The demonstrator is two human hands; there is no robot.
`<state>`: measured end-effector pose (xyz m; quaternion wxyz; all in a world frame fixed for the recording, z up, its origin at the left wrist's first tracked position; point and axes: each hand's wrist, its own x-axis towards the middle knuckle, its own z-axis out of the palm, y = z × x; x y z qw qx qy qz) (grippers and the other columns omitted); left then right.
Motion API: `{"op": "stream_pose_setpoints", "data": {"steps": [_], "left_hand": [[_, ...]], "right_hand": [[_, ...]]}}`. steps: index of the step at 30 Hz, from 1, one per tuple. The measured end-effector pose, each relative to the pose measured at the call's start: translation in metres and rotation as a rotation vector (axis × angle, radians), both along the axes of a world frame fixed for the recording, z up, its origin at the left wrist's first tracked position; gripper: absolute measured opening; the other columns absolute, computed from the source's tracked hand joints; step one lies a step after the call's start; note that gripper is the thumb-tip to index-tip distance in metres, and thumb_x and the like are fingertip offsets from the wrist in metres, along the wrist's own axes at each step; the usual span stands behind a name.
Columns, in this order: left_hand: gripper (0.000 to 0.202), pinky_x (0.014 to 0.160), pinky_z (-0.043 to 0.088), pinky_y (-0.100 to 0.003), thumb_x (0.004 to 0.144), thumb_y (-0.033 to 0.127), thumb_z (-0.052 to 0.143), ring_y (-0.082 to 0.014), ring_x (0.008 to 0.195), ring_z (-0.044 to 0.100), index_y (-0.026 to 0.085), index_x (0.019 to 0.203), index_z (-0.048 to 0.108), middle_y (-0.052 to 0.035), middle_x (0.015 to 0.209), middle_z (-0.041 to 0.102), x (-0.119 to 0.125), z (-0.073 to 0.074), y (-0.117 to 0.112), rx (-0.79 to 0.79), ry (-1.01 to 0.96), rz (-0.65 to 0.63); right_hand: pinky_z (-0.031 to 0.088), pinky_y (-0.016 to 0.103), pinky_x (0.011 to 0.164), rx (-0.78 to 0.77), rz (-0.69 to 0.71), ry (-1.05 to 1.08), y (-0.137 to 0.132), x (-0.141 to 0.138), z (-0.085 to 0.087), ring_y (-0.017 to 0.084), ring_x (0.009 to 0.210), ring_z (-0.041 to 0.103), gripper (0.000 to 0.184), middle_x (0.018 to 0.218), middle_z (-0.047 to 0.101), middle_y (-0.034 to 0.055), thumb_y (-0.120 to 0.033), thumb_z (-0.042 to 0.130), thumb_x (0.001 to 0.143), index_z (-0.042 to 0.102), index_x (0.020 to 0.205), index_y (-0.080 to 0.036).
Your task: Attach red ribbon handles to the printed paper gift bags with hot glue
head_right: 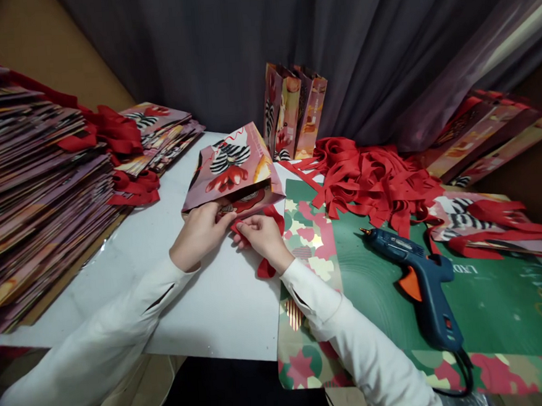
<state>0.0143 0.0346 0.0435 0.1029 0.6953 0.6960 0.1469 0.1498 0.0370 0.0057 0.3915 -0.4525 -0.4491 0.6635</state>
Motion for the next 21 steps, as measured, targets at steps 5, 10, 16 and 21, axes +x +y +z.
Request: {"op": "stream_pose_setpoints", "data": {"steps": [5,10,16,21], "left_hand": [[0.025,0.083,0.045,-0.037,0.092,0.033,0.048,-0.0277,0.092,0.065,0.013,0.095,0.063,-0.0118,0.093,0.07,0.003,0.001,-0.002,-0.004,0.002,-0.012],[0.025,0.081,0.046,-0.035,0.093,0.032,0.048,-0.0293,0.096,0.065,0.011,0.095,0.062,-0.0141,0.095,0.069,0.005,0.0,-0.003,-0.015,0.015,-0.025],[0.019,0.083,0.047,-0.033,0.09,0.016,0.046,-0.0281,0.102,0.064,0.012,0.101,0.061,-0.0139,0.101,0.069,0.006,0.001,-0.004,-0.026,0.026,-0.077],[0.017,0.08,0.047,-0.034,0.09,0.016,0.045,-0.029,0.098,0.065,0.012,0.095,0.061,-0.0147,0.097,0.069,0.007,0.001,-0.005,-0.013,0.028,-0.057]], "right_hand": [[0.051,0.021,0.046,-0.037,-0.047,-0.002,0.001,-0.003,-0.001,0.008,0.041,0.056,0.019,0.052,0.064,-0.0016,-0.025,0.068,0.079,0.058,0.067,-0.015],[0.048,0.018,0.044,0.054,-0.191,-0.053,-0.007,-0.01,-0.009,0.007,0.043,0.056,0.013,0.057,0.065,-0.0013,-0.024,0.063,0.082,0.06,0.074,-0.014],[0.048,0.019,0.046,0.193,-0.371,-0.103,-0.018,-0.019,-0.017,0.007,0.045,0.055,0.015,0.063,0.064,-0.0011,-0.03,0.058,0.083,0.059,0.078,-0.016],[0.053,0.022,0.049,0.156,-0.336,0.063,-0.016,-0.02,-0.021,0.008,0.048,0.056,0.019,0.064,0.065,-0.0009,-0.036,0.061,0.08,0.055,0.078,-0.018]]}}
